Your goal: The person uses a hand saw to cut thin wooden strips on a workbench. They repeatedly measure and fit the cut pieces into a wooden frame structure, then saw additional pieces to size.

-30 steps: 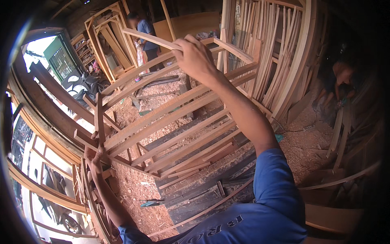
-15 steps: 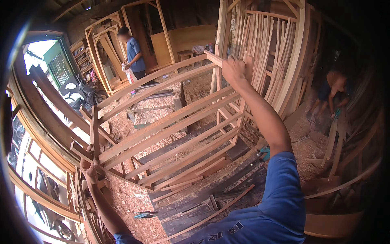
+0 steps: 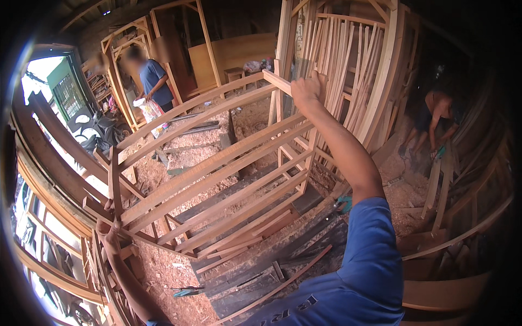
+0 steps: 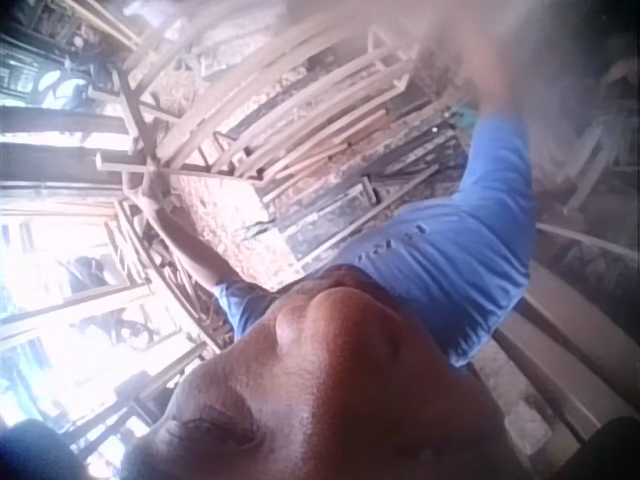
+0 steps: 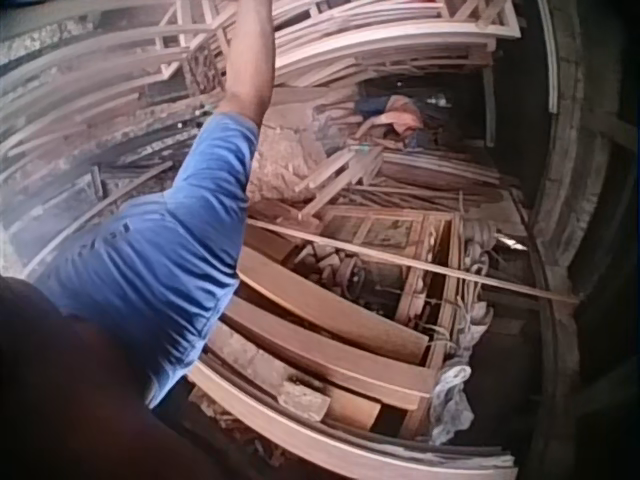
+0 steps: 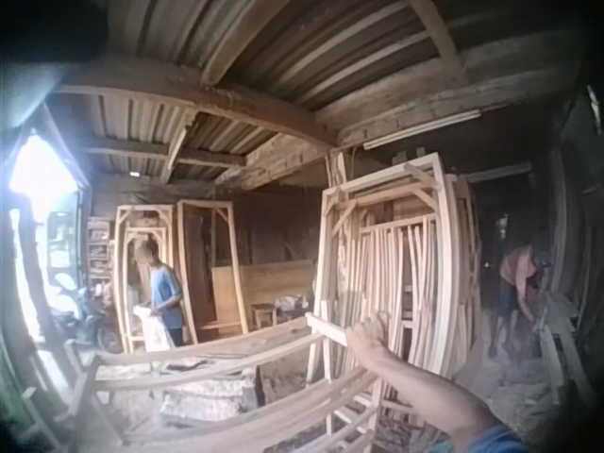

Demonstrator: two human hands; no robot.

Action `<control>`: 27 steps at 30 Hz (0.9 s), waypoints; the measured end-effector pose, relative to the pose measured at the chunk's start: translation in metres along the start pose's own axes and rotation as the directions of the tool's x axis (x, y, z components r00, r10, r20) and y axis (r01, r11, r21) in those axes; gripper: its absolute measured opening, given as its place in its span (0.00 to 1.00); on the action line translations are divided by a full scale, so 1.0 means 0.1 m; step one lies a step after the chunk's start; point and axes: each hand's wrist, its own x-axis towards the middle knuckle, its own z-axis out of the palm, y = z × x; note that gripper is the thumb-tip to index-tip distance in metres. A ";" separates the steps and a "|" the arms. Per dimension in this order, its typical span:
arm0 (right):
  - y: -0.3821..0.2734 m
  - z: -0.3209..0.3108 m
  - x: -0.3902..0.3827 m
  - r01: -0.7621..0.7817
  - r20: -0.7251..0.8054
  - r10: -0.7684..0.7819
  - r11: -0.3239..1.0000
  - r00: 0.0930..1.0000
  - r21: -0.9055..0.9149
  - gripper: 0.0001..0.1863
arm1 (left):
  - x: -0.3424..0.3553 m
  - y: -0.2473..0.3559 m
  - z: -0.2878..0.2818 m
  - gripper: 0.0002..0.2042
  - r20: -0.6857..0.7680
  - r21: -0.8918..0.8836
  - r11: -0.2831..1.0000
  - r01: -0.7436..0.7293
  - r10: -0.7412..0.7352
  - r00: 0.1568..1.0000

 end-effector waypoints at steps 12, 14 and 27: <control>0.09 -0.26 0.25 0.038 0.279 -0.038 0.999 0.959 0.007 0.10 | -0.02 -0.09 -0.06 0.35 -0.025 -0.003 1.000 0.011 -0.011 1.000; 0.11 -0.23 0.30 0.064 0.281 -0.071 0.997 0.957 0.032 0.13 | -0.02 -0.12 -0.07 0.34 -0.011 -0.025 1.000 -0.014 0.014 1.000; 0.16 -0.34 0.25 0.077 0.313 -0.094 0.995 0.945 0.068 0.19 | -0.01 -0.16 -0.15 0.31 0.023 0.077 0.996 0.053 -0.055 0.998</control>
